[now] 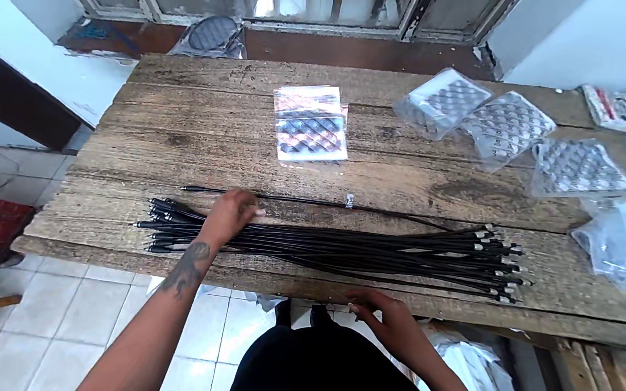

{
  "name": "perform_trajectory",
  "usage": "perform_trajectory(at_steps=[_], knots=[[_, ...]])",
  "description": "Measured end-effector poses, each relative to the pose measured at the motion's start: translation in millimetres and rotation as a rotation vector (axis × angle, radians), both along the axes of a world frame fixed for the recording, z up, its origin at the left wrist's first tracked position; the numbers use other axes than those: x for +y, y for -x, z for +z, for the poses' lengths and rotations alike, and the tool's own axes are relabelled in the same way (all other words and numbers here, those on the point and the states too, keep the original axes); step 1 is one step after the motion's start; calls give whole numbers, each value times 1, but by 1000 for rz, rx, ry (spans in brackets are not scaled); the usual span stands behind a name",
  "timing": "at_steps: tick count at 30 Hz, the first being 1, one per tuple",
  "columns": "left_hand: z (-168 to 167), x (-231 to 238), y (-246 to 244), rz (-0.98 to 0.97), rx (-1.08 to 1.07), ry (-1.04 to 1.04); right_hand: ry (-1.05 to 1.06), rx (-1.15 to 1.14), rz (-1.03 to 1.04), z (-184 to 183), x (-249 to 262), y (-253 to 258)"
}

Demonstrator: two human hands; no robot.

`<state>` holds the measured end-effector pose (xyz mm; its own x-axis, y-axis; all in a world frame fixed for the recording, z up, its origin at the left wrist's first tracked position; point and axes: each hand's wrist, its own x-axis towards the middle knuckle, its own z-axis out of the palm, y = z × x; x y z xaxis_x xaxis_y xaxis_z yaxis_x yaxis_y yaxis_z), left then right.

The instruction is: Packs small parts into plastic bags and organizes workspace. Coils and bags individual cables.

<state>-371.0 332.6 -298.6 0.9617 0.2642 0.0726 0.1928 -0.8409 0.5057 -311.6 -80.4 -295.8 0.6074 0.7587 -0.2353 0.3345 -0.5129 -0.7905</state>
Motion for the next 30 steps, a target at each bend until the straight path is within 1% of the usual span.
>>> perform_trajectory(at_steps=[2, 4, 5, 7, 9, 11, 12, 13, 14, 15, 16, 17, 18, 19, 22, 24, 26, 27, 28, 29, 30], knots=[[-11, -24, 21, -83, 55, 38, 13, 16, -35, -3, -6, 0], [-28, -33, 32, -102, -2, 1, 48, 43, -37, -4, -8, 1], [-30, -36, 33, -90, -37, -17, 66, 63, -21, -2, -7, 1], [-23, -41, 26, -38, -114, -33, 71, 91, 16, 3, -1, -3], [-4, -49, 20, -6, -159, -29, 32, 203, -6, 8, 10, -8], [19, -64, 20, -22, -215, -2, -119, 473, -137, 15, 18, -22], [32, -71, 23, -44, -232, -8, -257, 627, -242, 16, 19, -30], [47, -78, 26, -65, -247, -58, -429, 741, -362, 16, 16, -40], [61, -84, 29, -82, -281, -119, -602, 801, -493, 14, 11, -53], [70, -87, 32, -94, -321, -173, -748, 814, -655, 15, 2, -67], [73, -88, 33, -94, -342, -220, -852, 803, -872, 20, -5, -83], [71, -85, 34, -92, -332, -259, -919, 771, -1089, 25, -12, -98], [65, -81, 32, -88, -307, -280, -945, 728, -1230, 29, -17, -107], [56, -78, 29, -86, -278, -288, -937, 693, -1263, 33, -20, -112], [30, -91, 16, -74, -181, -251, -867, 640, -1166, 34, -24, -104], [14, -103, 10, 6, -173, -205, -836, 622, -1119, 31, -32, -101], [4, -116, 19, 205, -225, -102, -795, 590, -1113, 34, -34, -94], [2, -128, 30, 337, -237, 0, -761, 561, -1117, 38, -36, -91], [3, -141, 39, 468, -190, 164, -732, 541, -1120, 42, -38, -89], [4, -152, 43, 556, -98, 441, -712, 540, -1114, 47, -42, -90], [5, -155, 42, 579, -37, 810, -704, 554, -1106, 49, -47, -90]])
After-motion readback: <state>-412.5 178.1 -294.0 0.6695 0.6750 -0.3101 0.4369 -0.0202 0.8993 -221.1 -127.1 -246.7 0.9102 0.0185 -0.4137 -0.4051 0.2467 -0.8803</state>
